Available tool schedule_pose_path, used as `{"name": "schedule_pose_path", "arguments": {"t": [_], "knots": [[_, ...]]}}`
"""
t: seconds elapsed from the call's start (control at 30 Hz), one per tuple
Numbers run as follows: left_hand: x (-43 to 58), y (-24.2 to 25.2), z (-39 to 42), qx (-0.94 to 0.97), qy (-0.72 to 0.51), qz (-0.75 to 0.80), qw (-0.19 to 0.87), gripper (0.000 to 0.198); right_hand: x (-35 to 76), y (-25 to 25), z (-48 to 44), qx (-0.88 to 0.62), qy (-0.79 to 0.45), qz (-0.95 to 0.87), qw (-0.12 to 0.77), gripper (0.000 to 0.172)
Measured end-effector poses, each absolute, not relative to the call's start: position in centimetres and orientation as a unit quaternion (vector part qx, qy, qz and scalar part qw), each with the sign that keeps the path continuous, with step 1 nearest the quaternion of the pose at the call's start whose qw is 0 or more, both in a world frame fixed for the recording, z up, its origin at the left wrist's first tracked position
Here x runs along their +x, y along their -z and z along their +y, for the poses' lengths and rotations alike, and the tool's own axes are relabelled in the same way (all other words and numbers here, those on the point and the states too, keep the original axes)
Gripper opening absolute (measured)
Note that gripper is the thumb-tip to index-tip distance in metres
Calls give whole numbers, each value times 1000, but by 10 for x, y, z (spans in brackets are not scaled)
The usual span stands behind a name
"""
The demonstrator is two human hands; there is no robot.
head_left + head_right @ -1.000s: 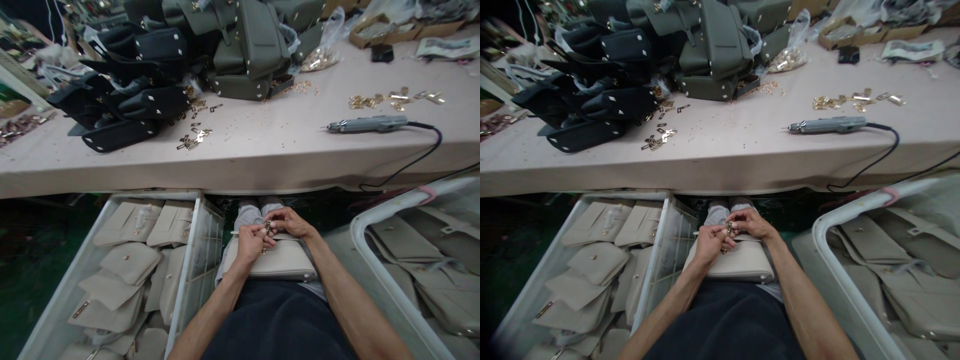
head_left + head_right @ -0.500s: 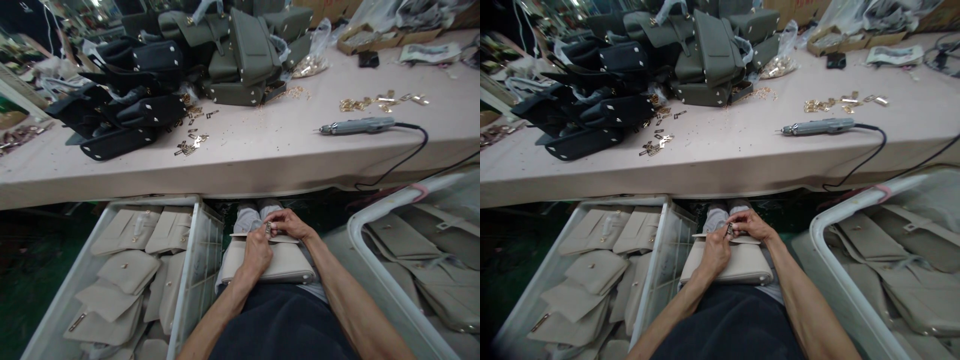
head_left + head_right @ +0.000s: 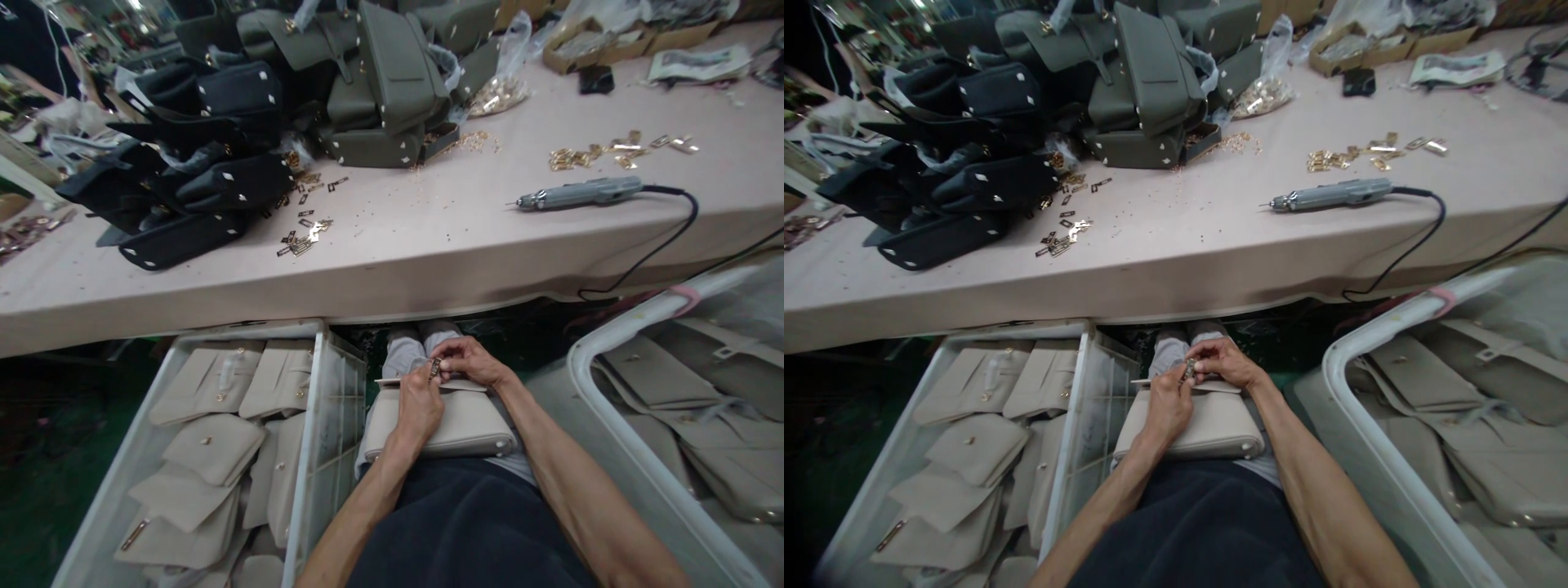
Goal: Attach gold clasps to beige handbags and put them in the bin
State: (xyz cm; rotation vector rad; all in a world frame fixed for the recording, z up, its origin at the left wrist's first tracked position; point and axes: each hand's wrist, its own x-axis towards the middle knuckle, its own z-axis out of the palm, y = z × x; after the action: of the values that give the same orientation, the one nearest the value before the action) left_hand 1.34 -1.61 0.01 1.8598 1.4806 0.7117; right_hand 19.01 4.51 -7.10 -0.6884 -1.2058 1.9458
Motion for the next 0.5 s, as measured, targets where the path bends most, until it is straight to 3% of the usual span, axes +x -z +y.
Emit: {"name": "schedule_pose_path", "arguments": {"t": [0.5], "knots": [[16,4,-15,730,-237,571,291,20,190,67,42,-292,-736,-477,380,35]]}}
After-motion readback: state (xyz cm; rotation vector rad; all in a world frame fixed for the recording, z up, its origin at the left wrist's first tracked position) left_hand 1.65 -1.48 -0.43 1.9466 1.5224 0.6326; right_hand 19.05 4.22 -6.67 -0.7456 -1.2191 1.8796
